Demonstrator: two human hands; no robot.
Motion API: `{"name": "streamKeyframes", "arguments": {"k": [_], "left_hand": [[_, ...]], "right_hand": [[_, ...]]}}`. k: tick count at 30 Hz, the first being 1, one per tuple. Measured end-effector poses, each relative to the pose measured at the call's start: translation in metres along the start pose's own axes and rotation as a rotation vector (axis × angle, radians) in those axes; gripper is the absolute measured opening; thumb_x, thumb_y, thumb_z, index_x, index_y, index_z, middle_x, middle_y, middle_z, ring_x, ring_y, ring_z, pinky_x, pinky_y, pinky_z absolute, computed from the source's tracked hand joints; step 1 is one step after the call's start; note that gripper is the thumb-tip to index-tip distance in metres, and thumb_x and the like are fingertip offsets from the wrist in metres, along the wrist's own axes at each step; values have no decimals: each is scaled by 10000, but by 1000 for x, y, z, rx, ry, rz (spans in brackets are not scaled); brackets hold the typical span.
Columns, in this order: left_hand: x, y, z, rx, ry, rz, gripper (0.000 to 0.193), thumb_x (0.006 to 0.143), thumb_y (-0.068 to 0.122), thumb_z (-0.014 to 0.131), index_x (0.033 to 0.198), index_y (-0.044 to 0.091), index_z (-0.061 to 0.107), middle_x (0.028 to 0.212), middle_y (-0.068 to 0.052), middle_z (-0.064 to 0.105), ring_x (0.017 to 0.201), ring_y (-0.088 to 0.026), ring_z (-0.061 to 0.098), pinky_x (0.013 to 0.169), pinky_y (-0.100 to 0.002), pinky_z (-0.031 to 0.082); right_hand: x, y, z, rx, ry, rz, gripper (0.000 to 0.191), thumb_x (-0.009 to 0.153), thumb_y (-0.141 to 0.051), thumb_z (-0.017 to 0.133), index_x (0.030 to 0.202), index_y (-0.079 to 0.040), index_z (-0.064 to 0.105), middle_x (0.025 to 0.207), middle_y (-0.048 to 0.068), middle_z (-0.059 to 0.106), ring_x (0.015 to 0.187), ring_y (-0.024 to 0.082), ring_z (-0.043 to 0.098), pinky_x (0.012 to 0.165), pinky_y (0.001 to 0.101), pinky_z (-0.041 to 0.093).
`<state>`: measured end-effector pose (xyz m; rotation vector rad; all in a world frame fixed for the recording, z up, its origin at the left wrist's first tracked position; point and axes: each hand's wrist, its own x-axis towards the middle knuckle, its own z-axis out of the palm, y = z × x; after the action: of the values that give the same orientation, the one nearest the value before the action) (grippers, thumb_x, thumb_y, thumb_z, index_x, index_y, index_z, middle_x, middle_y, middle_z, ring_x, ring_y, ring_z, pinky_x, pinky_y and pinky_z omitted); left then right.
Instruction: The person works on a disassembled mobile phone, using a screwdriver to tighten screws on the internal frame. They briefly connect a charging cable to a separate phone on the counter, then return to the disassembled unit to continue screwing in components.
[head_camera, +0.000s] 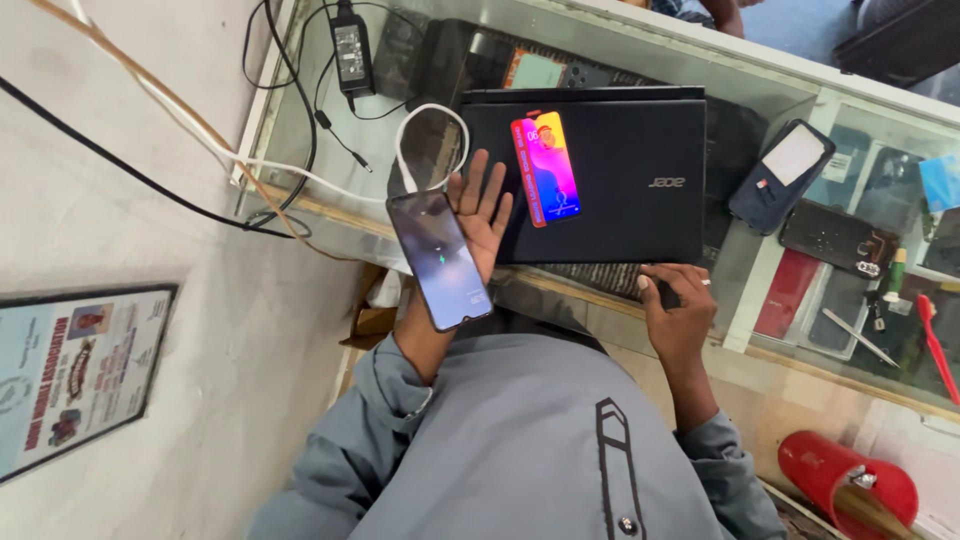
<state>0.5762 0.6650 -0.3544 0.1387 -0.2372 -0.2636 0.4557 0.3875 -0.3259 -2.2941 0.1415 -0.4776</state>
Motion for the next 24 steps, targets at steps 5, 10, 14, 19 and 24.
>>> {"name": "streamKeyframes", "arguments": {"k": [5,10,14,19,24], "left_hand": [[-8,-11,-5,7,132,-46,518,1066,496,527,1458,164,598,1736,-81,284,1630,-270,232,1329,-442,250],[-12,-20,-16,-10,124,16,596,1091,548,450,1397,66,619,1704,-152,349,1606,-309,301,1328,-453,258],[-15,-23,-23,-64,197,54,674,1065,590,393,1358,36,640,1657,-163,376,1569,-310,321,1306,-451,259],[-11,-26,-29,-50,239,58,632,1071,556,379,1303,48,676,1656,-160,410,1576,-300,340,1318,-451,262],[-3,-29,-29,-81,233,39,663,1061,587,369,1279,44,680,1623,-159,437,1551,-294,361,1297,-450,276]], "right_hand": [[0,-5,0,1,-30,-30,124,914,-51,779,1038,-54,765,1024,93,720,1011,269,635,933,359,484],[0,-12,-1,29,-30,-7,119,906,-57,783,1023,-61,764,1014,89,713,1005,262,637,918,360,490],[-2,-20,-4,37,-31,-28,124,886,-54,785,1008,-62,763,987,93,699,1015,272,633,921,374,490],[-1,-23,-8,56,-51,4,121,883,-54,779,1002,-57,763,969,98,693,995,275,626,888,369,493],[1,-21,-11,44,-37,10,117,884,-50,768,1001,-58,763,969,90,702,1001,265,634,899,362,491]]}}
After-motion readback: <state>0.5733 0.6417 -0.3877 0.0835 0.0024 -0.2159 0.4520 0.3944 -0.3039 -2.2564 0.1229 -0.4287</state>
